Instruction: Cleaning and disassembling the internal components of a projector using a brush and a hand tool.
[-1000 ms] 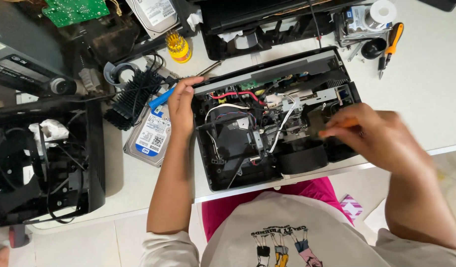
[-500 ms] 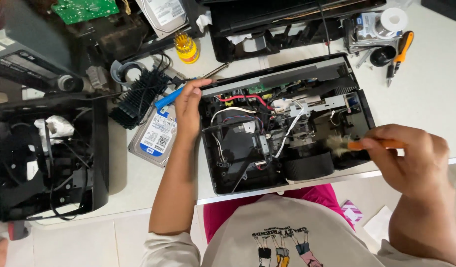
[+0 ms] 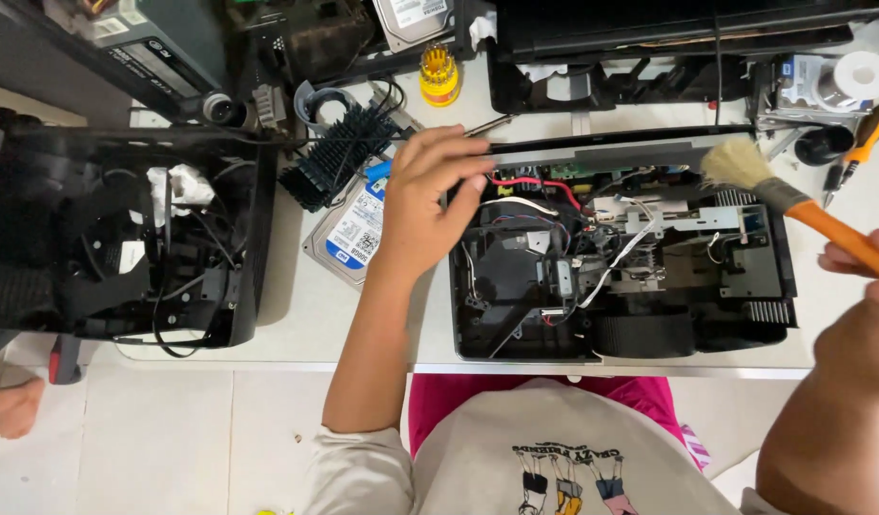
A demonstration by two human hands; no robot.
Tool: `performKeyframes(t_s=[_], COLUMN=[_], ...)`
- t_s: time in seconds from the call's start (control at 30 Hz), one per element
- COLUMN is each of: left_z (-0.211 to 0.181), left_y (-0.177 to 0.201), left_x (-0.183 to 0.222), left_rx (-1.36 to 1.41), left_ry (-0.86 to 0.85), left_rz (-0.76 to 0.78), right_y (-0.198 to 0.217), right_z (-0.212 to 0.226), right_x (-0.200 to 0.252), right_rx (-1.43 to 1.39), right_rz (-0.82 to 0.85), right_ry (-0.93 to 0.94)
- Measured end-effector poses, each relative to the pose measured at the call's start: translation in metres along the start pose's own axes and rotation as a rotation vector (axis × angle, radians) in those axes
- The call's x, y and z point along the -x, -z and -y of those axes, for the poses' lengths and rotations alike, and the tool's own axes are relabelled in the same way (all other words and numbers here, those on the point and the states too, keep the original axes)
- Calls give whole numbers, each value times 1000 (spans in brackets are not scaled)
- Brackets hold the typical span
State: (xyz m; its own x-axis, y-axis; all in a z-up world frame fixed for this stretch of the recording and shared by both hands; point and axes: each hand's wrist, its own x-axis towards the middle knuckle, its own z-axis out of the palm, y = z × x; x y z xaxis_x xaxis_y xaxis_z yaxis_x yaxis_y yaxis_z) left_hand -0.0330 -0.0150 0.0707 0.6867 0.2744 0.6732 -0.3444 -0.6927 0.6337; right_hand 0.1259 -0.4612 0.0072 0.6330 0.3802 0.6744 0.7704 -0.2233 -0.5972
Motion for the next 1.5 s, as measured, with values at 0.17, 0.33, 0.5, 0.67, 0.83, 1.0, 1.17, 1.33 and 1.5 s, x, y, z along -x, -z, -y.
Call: performKeyframes(t_s=[0.17, 0.33, 0.5, 0.67, 0.83, 1.0, 1.17, 1.33, 1.5], left_z=[-12, -20, -20, -19, -8, -5, -8, -20, -36], left_y=[-7, -16, -24, -9, 4, 3, 1, 3, 15], left_x=[16, 19, 12, 5, 6, 9, 10, 10, 6], left_rx=[-363, -435, -482, -343, -265, -156, -135, -43, 40], left_ry=[-73, -103, -190, 154, 238, 349, 383, 293, 276], left_rz=[417, 427, 336, 448, 416, 363, 326, 237, 161], right_y=[-67, -81, -81, -78, -74, -74, -72, -73, -75], right_z=[59, 64, 64, 63, 49, 52, 50, 54, 62], right_x=[-43, -41, -40, -39, -34, -34, -32, -33, -37], right_rx=[-214, -216, -206, -215, -245, -247, -247, -254, -264], right_rz=[-110, -65, -49, -55, -29, -30, -12, -23, -48], right_ry=[217, 211, 216, 194, 234, 252, 227, 206, 172])
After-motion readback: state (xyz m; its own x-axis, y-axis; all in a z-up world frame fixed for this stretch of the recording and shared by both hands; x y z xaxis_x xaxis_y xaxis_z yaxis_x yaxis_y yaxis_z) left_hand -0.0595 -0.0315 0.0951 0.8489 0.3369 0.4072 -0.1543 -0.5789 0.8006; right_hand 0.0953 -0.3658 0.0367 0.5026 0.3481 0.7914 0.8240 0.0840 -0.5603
